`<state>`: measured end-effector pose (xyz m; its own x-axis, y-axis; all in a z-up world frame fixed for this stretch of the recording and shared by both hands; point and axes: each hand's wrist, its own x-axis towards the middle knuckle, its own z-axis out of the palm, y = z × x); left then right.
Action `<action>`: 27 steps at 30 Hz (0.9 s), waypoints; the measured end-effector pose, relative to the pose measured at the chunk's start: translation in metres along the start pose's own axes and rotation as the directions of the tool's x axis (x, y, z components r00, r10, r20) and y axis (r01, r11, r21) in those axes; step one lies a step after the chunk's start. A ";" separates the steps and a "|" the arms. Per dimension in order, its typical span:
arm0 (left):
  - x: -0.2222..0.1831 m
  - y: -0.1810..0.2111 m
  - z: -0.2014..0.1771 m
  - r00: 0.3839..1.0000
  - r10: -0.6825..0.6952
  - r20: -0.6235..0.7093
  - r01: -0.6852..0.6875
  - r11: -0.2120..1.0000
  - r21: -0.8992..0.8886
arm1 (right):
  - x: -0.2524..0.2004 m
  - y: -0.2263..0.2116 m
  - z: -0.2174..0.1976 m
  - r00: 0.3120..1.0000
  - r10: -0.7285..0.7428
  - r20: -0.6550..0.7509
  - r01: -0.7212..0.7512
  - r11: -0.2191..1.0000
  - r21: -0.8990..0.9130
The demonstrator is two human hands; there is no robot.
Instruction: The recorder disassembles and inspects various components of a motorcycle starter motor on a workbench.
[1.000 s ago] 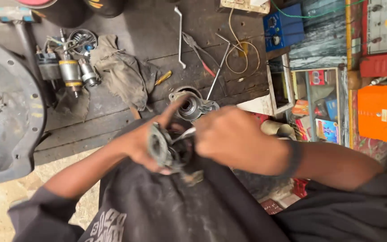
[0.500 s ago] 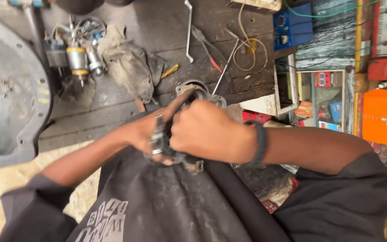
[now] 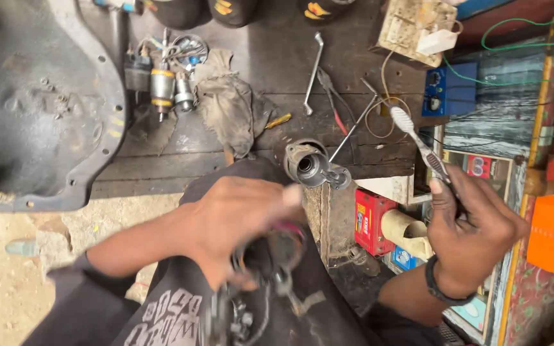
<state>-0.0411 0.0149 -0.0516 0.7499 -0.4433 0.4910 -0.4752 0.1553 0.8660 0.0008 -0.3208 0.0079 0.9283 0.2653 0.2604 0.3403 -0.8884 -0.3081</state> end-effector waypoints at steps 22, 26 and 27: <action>-0.089 -0.160 0.064 0.367 -0.887 -0.279 0.554 0.450 -0.701 | -0.074 0.010 0.135 0.904 0.332 0.271 -0.415 0.835 0.361; -0.083 -0.171 0.044 0.009 -0.999 -0.036 0.170 0.037 -0.985 | -0.070 -0.015 0.142 0.937 0.251 0.244 -0.337 0.834 0.437; -0.081 -0.174 0.039 -0.074 -0.997 -0.022 0.145 0.011 -0.989 | -0.069 -0.017 0.144 0.941 0.258 0.220 -0.332 0.832 0.444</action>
<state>-0.0368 -0.0107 -0.2457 0.4283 -0.1021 -0.8979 0.5588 0.8108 0.1743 -0.0478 -0.2704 -0.1364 0.9941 0.1028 -0.0358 0.0414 -0.6613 -0.7490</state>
